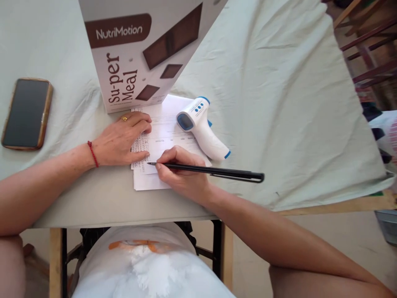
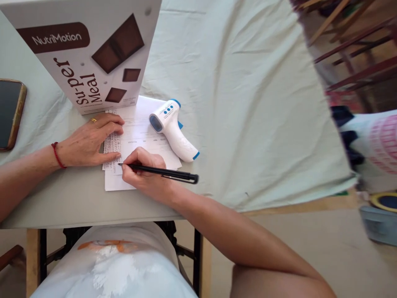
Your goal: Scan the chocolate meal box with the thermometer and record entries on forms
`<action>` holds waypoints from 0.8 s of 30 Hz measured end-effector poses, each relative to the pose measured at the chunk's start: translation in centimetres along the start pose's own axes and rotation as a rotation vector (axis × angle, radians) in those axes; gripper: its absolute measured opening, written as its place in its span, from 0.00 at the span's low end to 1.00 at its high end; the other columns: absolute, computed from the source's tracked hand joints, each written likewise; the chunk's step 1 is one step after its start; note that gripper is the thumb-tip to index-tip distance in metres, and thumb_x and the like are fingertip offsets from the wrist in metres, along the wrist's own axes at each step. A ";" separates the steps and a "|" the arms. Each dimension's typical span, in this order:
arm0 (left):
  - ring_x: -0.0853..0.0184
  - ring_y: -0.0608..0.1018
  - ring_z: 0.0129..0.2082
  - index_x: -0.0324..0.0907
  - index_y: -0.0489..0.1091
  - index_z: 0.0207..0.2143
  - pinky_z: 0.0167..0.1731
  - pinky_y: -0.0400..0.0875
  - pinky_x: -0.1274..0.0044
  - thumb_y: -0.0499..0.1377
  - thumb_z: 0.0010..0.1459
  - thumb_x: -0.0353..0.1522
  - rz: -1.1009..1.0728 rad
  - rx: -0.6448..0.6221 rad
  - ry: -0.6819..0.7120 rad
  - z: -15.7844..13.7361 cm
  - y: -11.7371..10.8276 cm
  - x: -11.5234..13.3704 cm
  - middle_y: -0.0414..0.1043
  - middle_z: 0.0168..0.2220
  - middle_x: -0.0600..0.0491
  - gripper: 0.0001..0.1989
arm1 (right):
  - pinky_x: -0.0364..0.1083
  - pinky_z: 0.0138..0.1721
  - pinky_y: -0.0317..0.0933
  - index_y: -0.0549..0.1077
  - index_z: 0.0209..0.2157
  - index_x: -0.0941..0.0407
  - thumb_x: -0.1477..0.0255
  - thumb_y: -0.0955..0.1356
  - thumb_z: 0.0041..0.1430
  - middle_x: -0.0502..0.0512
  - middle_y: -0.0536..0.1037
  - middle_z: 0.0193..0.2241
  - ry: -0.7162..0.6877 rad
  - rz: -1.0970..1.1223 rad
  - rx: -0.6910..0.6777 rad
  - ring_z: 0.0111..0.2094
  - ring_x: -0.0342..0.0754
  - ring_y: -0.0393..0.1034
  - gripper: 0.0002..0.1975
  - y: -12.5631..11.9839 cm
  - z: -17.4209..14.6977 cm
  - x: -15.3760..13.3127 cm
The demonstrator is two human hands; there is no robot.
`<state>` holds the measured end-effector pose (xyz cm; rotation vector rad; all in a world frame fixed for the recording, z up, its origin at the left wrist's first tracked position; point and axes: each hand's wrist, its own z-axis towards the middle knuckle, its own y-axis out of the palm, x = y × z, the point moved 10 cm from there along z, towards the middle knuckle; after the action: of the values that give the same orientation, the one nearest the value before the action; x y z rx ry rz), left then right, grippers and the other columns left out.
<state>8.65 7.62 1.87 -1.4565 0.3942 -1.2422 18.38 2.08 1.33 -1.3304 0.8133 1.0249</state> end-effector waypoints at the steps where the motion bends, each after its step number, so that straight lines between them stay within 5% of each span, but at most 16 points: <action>1: 0.48 0.71 0.60 0.40 0.67 0.46 0.58 0.67 0.58 0.62 0.56 0.35 -0.005 0.000 0.000 0.0 0.0 0.0 0.69 0.57 0.38 0.16 | 0.43 0.21 0.55 0.68 0.24 0.52 0.73 0.67 0.49 0.45 0.70 0.17 -0.011 -0.016 -0.003 0.18 0.41 0.60 0.03 0.1 0.0 0.0; 24: 0.50 0.71 0.59 0.37 0.66 0.46 0.56 0.68 0.60 0.62 0.58 0.35 -0.020 0.009 0.014 0.0 -0.1 0.0 0.69 0.56 0.36 0.16 | 0.40 0.21 0.52 0.67 0.26 0.54 0.79 0.65 0.53 0.44 0.69 0.18 -0.167 -0.064 -0.062 0.19 0.38 0.59 0.07 0.6 -0.2 -1.3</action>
<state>8.62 7.65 1.96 -1.4480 0.3833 -1.2693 17.34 1.65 2.22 -1.2958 0.6138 1.1019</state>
